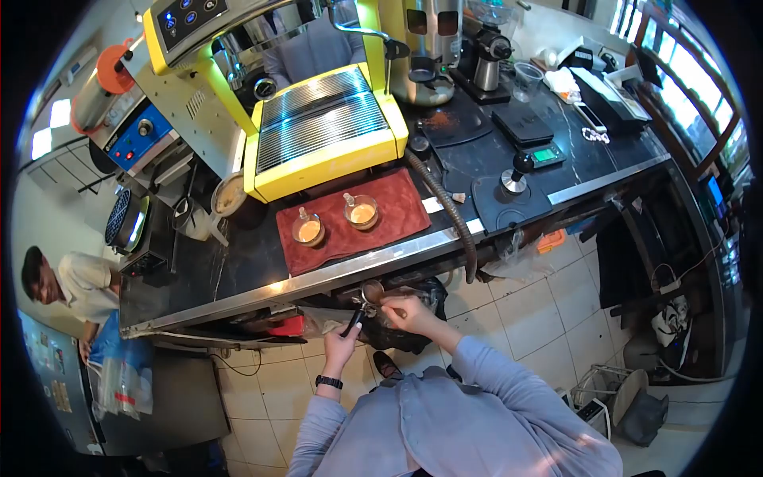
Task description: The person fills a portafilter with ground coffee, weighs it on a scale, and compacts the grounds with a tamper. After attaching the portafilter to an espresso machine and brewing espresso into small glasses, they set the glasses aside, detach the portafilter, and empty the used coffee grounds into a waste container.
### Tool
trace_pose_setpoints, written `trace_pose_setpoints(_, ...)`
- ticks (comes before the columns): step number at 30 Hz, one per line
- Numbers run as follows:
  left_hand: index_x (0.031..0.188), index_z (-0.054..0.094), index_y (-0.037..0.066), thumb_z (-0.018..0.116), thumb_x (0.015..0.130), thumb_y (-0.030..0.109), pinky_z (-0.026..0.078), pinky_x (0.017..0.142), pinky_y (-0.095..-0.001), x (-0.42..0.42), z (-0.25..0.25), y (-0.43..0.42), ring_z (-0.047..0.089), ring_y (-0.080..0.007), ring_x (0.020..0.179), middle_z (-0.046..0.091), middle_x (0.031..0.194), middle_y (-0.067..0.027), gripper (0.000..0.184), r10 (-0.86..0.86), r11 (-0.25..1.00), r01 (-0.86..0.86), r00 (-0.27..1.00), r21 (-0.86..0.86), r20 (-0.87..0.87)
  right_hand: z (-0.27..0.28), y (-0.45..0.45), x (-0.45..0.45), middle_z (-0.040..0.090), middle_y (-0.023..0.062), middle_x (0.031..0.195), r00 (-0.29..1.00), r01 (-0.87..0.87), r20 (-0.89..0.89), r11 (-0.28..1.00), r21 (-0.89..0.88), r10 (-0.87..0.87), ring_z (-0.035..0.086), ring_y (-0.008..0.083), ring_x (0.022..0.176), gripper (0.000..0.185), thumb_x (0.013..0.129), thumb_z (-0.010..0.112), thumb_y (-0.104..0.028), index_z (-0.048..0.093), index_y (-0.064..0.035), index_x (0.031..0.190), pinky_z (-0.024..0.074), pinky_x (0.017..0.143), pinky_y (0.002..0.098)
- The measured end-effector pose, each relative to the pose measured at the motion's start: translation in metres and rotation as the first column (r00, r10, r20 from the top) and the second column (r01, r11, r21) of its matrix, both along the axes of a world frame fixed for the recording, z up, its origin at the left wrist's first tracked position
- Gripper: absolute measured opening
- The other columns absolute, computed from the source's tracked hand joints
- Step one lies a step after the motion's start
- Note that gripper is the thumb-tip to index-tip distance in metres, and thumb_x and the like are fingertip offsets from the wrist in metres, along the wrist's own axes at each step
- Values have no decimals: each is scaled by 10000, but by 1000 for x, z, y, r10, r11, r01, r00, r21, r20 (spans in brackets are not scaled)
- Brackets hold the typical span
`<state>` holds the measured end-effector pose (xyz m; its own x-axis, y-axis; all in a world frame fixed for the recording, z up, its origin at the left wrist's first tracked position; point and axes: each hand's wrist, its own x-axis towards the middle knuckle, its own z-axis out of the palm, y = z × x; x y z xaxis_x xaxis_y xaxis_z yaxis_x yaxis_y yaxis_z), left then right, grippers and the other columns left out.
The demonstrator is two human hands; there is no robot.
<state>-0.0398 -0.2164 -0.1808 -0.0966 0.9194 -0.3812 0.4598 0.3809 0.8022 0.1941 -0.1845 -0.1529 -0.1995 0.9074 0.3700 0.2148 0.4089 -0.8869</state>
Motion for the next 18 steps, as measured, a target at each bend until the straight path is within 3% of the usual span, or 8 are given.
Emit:
trace_pose_setpoints(1,844,688,27,685,849,358,395,418,-266,2,6,3,518,-107,457,565,575,-9,330,68,994,-59,992,-87,103,11,-7,-3,694,136,897,992,-37,-124,977,-208,11,668,294,780,145,861,606,-92,659,0,959,531,706,345)
trace_pose_setpoints(2,827,679,34,680,854,357,384,405,-255,3,14,5,511,-103,449,564,586,-12,324,139,978,-104,971,-180,195,24,-9,1,688,128,859,956,-85,-282,841,-534,-82,654,272,740,148,876,586,-105,660,6,940,519,682,347)
trace_pose_setpoints(6,904,649,27,659,871,364,387,369,-230,-5,9,12,511,-109,426,596,677,-37,339,242,938,-120,897,-325,370,6,-8,25,704,122,958,966,238,175,923,-302,-192,669,182,853,217,910,546,-125,671,10,1027,525,748,302)
trace_pose_setpoints(9,897,641,28,647,881,356,377,368,-230,-6,9,18,509,-109,426,588,666,-37,329,190,930,-82,942,-359,277,3,-11,12,690,159,976,925,-77,-374,934,-349,-63,673,200,853,218,899,561,-131,665,10,1030,531,741,320)
trace_pose_setpoints(10,857,639,31,651,879,357,371,368,-232,-5,10,13,501,-105,422,583,659,-33,326,196,931,-83,935,-355,297,7,-11,7,686,163,994,954,-130,-298,848,-513,-34,670,201,865,202,900,566,-131,665,16,996,528,745,314)
trace_pose_setpoints(13,808,638,35,656,876,353,365,369,-231,-4,13,20,490,-99,417,577,648,-28,325,177,945,-68,930,-321,322,-21,3,17,700,80,874,922,339,209,940,-33,-325,651,128,783,214,917,566,-182,687,-40,1022,508,703,269)
trace_pose_setpoints(17,865,678,32,659,874,341,370,381,-216,-15,6,19,499,-86,425,586,639,-18,310,64,968,-10,976,-250,208,-13,1,18,698,154,928,949,15,-280,907,-421,-146,688,264,823,235,899,583,-191,666,-11,1026,529,743,322)
trace_pose_setpoints(18,848,690,38,663,869,346,367,385,-215,-16,7,19,495,-80,428,583,626,-10,309,14,980,21,985,-196,173,3,3,9,681,188,943,956,-33,-285,948,-316,-62,672,327,863,251,888,600,-201,660,4,1020,530,769,336)
